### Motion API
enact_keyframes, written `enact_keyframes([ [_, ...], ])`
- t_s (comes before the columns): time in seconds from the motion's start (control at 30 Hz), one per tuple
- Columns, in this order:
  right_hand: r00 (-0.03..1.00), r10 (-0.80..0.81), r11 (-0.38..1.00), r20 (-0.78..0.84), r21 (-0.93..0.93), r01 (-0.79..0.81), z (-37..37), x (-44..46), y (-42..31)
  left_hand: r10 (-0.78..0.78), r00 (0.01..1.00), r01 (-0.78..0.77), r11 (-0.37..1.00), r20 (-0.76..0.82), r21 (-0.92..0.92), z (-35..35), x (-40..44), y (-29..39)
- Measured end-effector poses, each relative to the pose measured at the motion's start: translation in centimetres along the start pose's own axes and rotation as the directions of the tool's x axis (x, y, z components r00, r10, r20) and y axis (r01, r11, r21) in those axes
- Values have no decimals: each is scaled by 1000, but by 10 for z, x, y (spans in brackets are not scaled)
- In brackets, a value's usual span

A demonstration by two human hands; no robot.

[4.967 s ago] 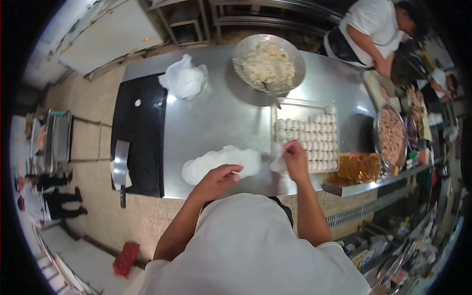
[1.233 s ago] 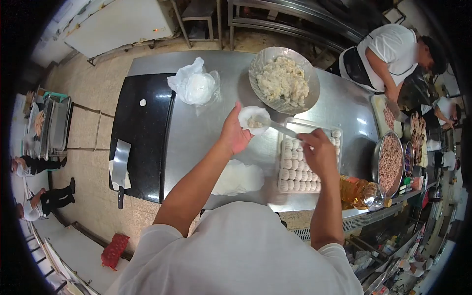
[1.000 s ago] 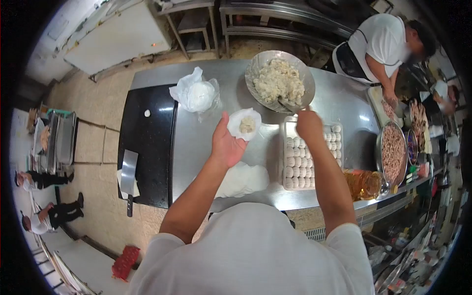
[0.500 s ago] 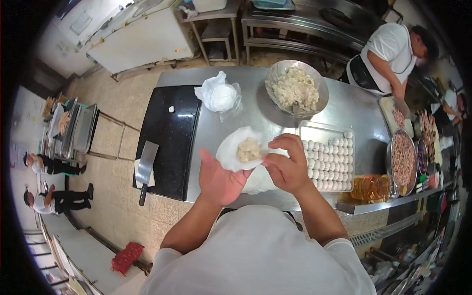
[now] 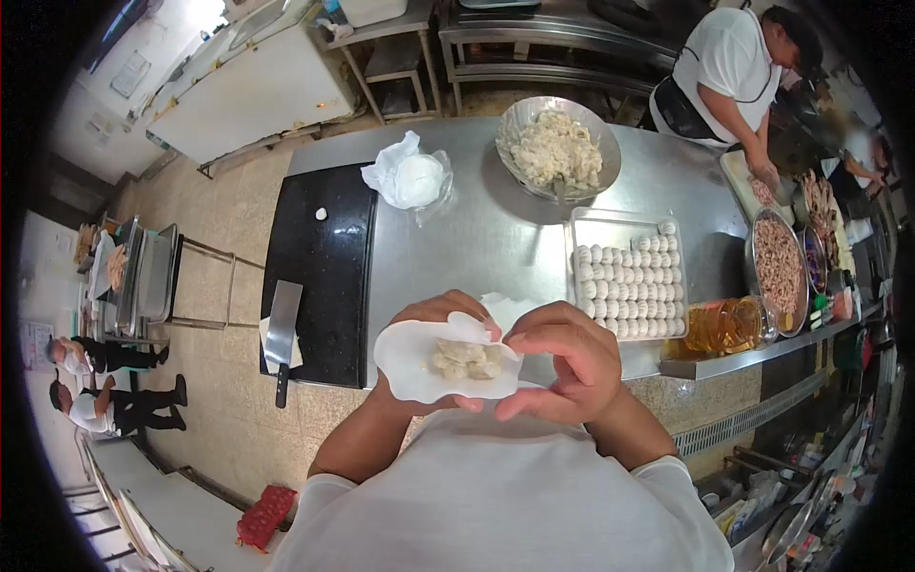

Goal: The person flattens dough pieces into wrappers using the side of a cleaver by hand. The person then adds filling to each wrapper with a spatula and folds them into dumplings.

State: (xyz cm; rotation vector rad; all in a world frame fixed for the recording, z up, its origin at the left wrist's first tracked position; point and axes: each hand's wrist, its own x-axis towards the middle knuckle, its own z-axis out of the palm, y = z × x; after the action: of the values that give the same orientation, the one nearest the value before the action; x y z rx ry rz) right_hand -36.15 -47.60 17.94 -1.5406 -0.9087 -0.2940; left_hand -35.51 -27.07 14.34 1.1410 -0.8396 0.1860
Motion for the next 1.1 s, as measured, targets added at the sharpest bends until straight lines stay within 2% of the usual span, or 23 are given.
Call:
enact_keyframes([
  [0.07,997,-23,999,-76,-43,20,7,2,-1,30,992,-51,986,-124,-162,7,1,0],
  [0.1,997,-20,999,-76,-49,17,7,0,-2,31,992,-52,984,-125,-168,5,1,0],
  [0.17,999,-33,986,-26,-164,28,7,-4,-3,77,997,-78,996,-28,-32,0,2,0],
  [0.27,998,-60,975,26,-212,64,10,1,-9,95,995,-95,995,6,-39,-4,3,1],
  [0.4,997,-76,977,9,-199,76,22,6,-13,47,999,-47,996,-3,-81,-15,-8,0],
  [0.47,997,-38,946,66,-318,57,24,1,-13,108,993,-107,994,49,-17,-19,-7,3],
  [0.5,998,-28,945,64,-323,47,24,0,-13,104,993,-103,994,47,-27,-23,-9,5],
  [0.57,991,-41,918,128,-386,88,28,0,-15,62,989,-73,994,134,77,-33,-13,10],
  [0.7,995,-96,922,11,-376,93,46,7,-21,18,984,-30,997,177,64,-45,-18,18],
  [0.77,999,11,931,-38,-365,-24,52,11,-25,-22,978,-3,993,206,119,-50,-17,24],
  [0.83,1000,11,944,-25,-329,-18,56,4,-20,-65,980,23,976,188,217,-50,-16,31],
  [0.9,999,39,927,32,-374,-24,57,4,-17,-91,996,92,995,-13,35,-43,-20,29],
  [0.97,998,22,933,56,-360,0,56,6,-16,-71,997,73,993,-21,95,-44,-19,31],
  [1.03,999,-27,933,30,-358,36,51,3,-16,-81,991,63,985,108,161,-44,-24,29],
  [1.07,999,-25,934,32,-356,34,50,4,-16,-83,991,66,985,104,161,-42,-25,29],
  [1.1,999,-10,952,-35,-307,-1,53,8,-17,-94,989,70,978,114,198,-39,-23,32],
])
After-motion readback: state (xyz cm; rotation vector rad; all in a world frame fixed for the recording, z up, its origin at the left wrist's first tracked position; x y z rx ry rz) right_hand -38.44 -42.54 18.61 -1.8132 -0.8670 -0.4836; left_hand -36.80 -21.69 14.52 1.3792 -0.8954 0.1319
